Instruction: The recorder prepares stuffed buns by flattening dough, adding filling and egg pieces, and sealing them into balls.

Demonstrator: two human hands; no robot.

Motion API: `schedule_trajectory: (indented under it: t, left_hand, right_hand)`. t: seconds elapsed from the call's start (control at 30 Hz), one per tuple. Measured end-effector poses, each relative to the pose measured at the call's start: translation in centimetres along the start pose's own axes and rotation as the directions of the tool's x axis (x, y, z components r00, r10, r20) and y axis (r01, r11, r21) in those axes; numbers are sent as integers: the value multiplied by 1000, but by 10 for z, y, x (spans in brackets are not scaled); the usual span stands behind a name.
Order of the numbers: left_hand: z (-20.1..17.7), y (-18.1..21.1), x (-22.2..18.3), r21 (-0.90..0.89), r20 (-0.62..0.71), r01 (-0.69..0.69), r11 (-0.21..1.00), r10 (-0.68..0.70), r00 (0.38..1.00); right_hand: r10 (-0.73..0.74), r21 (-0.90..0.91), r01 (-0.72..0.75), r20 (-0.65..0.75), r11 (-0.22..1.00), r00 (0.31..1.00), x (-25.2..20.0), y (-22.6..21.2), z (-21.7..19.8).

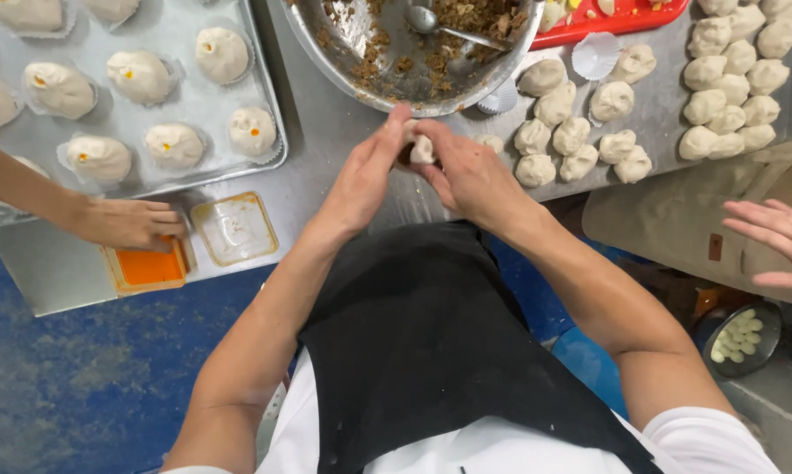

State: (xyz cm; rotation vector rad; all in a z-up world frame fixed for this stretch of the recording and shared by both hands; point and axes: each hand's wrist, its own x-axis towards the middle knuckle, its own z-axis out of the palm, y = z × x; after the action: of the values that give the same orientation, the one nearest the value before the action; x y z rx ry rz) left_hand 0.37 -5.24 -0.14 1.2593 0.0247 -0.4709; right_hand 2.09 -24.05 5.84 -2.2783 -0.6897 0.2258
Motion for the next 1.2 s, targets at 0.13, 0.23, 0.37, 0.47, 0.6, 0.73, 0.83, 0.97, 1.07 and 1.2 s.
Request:
schedule_trajectory:
  t: [0.13,0.23,0.37,0.47,0.6,0.73,0.83,0.97,1.07,1.2]
  left_hand:
    - [4,14,-1,-28,-7,-7,1000,7,1000]
    - [10,38,-10,30,-5,-41,999,42,999]
    - [2,43,-19,86,-70,-191,978,197,978]
    - [2,48,-25,174,-90,-414,894,433,897]
    - [17,58,-28,178,-147,-509,842,534,833]
    - [21,47,-20,108,-269,-433,895,445,854]
    - [17,48,-18,33,-275,-370,929,364,890]
    - [9,58,-16,3,-191,-297,955,292,937]
    - [3,60,-11,16,-83,-255,967,255,963]
    - [-5,57,-7,13,-13,-213,977,213,977]
  right_hand:
    - [26,-6,-26,-10,1000,1000,1,1,4]
    - [34,34,-34,-17,999,999,1,-2,2]
    - [178,370,-175,26,912,984,-2,1,-1]
    - [282,743,-289,139,604,949,3,-9,-14]
    - [210,857,-226,142,463,967,16,-37,-32]
    - [31,356,21,-139,934,990,17,-39,-30]
    - [14,232,25,-164,972,986,21,-51,-40]
    - [227,650,-220,74,728,971,19,-41,-43]
    - [150,430,-154,43,889,988,16,-32,-37]
    - [125,259,-125,13,958,992,16,-38,-38]
